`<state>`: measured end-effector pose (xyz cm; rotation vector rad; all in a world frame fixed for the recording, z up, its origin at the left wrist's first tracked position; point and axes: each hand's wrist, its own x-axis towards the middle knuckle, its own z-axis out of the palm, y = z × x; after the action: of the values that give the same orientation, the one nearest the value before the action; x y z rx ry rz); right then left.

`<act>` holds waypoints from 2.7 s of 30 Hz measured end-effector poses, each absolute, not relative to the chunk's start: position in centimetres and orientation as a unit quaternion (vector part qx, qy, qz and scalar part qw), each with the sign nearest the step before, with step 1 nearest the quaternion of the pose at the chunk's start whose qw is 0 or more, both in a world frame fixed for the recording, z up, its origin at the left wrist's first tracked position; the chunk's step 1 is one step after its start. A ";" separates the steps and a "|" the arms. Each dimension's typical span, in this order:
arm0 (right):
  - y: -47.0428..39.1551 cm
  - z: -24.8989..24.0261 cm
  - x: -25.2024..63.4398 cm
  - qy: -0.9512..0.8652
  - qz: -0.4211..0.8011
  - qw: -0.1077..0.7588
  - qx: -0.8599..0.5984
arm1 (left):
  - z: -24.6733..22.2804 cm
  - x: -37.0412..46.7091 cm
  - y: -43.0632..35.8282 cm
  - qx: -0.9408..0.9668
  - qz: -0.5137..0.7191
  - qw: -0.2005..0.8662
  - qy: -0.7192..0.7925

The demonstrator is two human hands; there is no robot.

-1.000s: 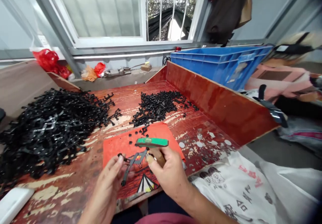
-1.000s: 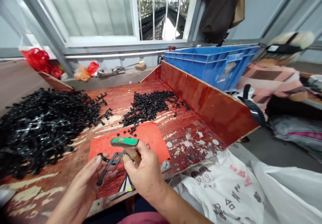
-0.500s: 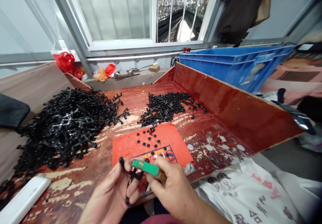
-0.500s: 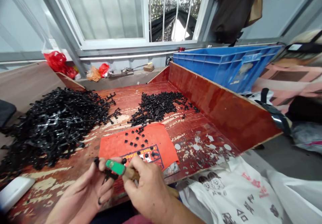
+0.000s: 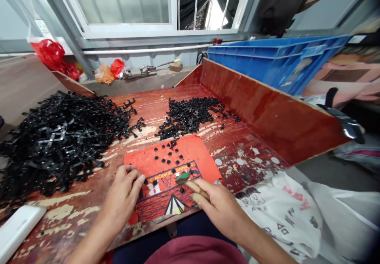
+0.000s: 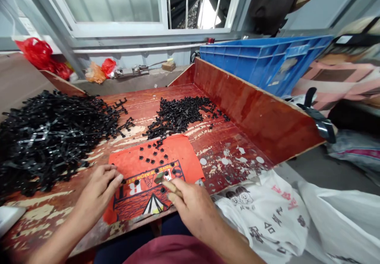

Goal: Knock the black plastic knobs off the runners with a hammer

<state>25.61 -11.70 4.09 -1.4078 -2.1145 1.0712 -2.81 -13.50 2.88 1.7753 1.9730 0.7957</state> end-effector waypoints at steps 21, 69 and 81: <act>-12.3 3.8 24.0 -0.771 0.394 0.152 -0.476 | 0.3 -0.8 -12.6 0.638 0.270 0.169 0.701; -10.6 5.0 19.4 -0.850 0.278 0.171 -0.414 | -0.3 0.5 -13.6 0.604 0.178 0.110 0.769; -10.3 5.1 19.2 -0.851 0.279 0.111 -0.430 | -0.5 0.5 -13.8 0.618 0.163 0.077 0.765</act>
<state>19.18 -10.27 5.12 -1.2635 -2.4997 0.8200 0.52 -13.75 -0.53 1.8507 2.2939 0.4897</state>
